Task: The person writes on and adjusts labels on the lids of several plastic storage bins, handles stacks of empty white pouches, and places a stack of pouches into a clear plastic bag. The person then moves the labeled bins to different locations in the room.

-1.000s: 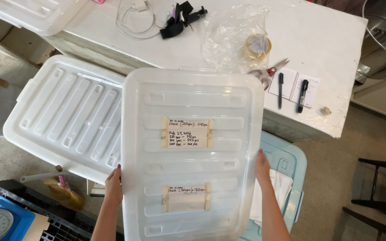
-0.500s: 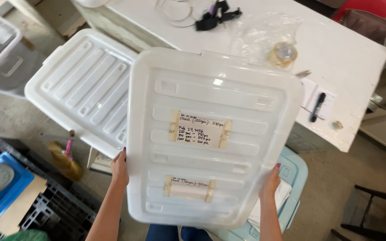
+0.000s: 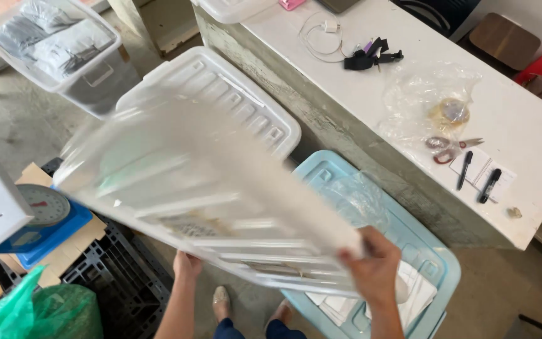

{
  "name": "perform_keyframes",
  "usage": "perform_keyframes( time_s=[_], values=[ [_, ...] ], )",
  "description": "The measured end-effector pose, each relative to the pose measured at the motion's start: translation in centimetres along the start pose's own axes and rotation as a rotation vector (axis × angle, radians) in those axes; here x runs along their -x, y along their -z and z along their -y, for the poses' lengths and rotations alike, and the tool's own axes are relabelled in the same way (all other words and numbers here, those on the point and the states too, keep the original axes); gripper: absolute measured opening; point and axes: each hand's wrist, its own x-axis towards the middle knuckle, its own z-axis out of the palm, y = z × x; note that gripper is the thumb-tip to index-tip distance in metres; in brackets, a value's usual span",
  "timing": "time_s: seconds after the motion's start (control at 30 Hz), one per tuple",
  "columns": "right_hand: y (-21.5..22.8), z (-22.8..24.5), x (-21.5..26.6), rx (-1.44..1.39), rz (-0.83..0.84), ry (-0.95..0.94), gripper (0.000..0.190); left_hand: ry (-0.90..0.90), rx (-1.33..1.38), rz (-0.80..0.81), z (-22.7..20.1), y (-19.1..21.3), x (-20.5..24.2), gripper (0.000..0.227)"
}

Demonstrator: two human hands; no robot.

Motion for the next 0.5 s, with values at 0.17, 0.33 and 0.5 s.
perform_keyframes(
  time_s=[0.17, 0.33, 0.5],
  values=[
    [-10.9, 15.3, 2.0, 0.434, 0.069, 0.430, 0.057, 0.058, 0.012, -0.014, 1.6, 7.8, -1.2, 0.038],
    [-16.8, 21.6, 5.6, 0.585, 0.061, 0.866, 0.055, 0.113, 0.055, -0.075, 3.6, 16.2, -1.3, 0.036],
    [-22.0, 24.0, 14.4, 0.906, 0.119, 0.728, 0.034, 0.205, 0.073, -0.131, 7.5, 25.5, 0.1, 0.034]
  ],
)
